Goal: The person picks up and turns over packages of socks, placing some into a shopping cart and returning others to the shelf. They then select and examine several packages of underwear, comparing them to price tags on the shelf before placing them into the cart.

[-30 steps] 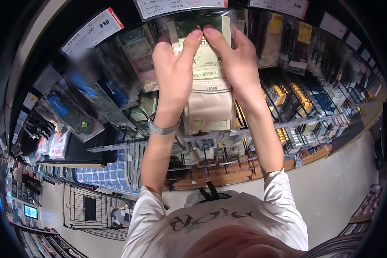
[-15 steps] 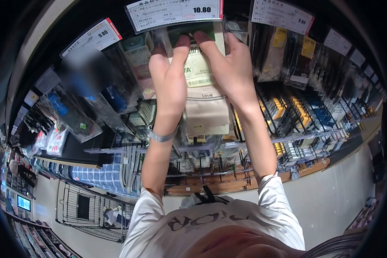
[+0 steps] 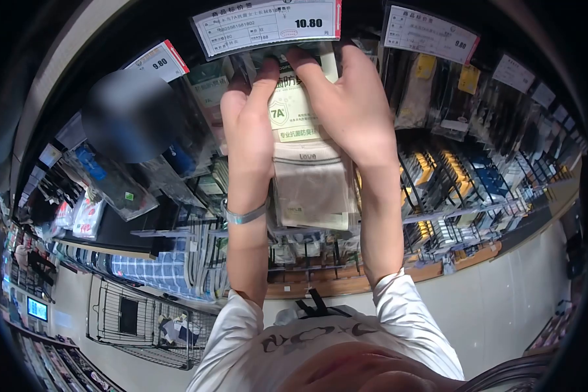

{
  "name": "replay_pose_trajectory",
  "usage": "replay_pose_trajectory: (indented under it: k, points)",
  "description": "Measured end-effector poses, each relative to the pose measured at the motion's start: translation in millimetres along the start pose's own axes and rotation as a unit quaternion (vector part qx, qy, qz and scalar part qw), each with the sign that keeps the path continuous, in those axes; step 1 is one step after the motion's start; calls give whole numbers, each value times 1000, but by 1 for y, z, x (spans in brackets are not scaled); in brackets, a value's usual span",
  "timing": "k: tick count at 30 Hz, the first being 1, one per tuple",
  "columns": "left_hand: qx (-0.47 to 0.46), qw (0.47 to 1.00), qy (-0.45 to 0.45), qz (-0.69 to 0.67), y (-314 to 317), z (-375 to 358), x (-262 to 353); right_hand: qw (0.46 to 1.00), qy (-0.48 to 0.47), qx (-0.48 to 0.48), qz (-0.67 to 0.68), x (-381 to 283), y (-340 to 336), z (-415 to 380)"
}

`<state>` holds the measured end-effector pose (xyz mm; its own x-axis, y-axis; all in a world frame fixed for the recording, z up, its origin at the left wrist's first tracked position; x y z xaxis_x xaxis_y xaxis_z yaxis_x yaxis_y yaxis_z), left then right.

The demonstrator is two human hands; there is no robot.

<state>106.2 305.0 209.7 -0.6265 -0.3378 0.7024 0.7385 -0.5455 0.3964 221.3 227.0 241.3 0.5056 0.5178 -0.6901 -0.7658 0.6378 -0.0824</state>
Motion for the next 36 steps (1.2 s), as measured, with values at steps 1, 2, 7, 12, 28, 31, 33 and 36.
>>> replay_pose_trajectory:
  k: [1, 2, 7, 12, 28, 31, 33, 36]
  points:
    - [2, 1000, 0, -2, -3, 1, -4, 999, 1, -7, -37, 8, 3, 2]
    - [3, 1000, -1, -5, -7, 4, -9, 997, 2, -14, -74, 18, 7, 5]
    - [78, 990, 84, 85, -19, 11, -30, 997, -62, 46, 12, 55, 23, 10]
    - [106, 933, 174, 297, -30, 43, -62, 987, -136, 65, 59, 82, 32, 25]
    - [-52, 855, 150, 494, -66, -296, -43, 971, -162, -49, 166, 71, 18, -283]
    - [85, 873, 43, 477, -135, -375, -59, 975, -90, -109, 172, 91, 82, -359]
    - [165, 851, -48, 496, -197, -427, -59, 962, -83, -171, 195, 95, 139, -411]
    - [270, 776, -111, 559, -280, -517, -43, 914, -51, -337, 221, 92, 214, -501]
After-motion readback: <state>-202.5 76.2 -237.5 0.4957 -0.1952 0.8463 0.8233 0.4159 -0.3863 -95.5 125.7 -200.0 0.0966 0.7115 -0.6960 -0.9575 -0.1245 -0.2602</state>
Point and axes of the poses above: each hand's wrist, its own z-axis towards the middle knuckle, its own y-axis out of the palm, x = y × z, the point moved 3 cm from there along z, towards the middle knuckle
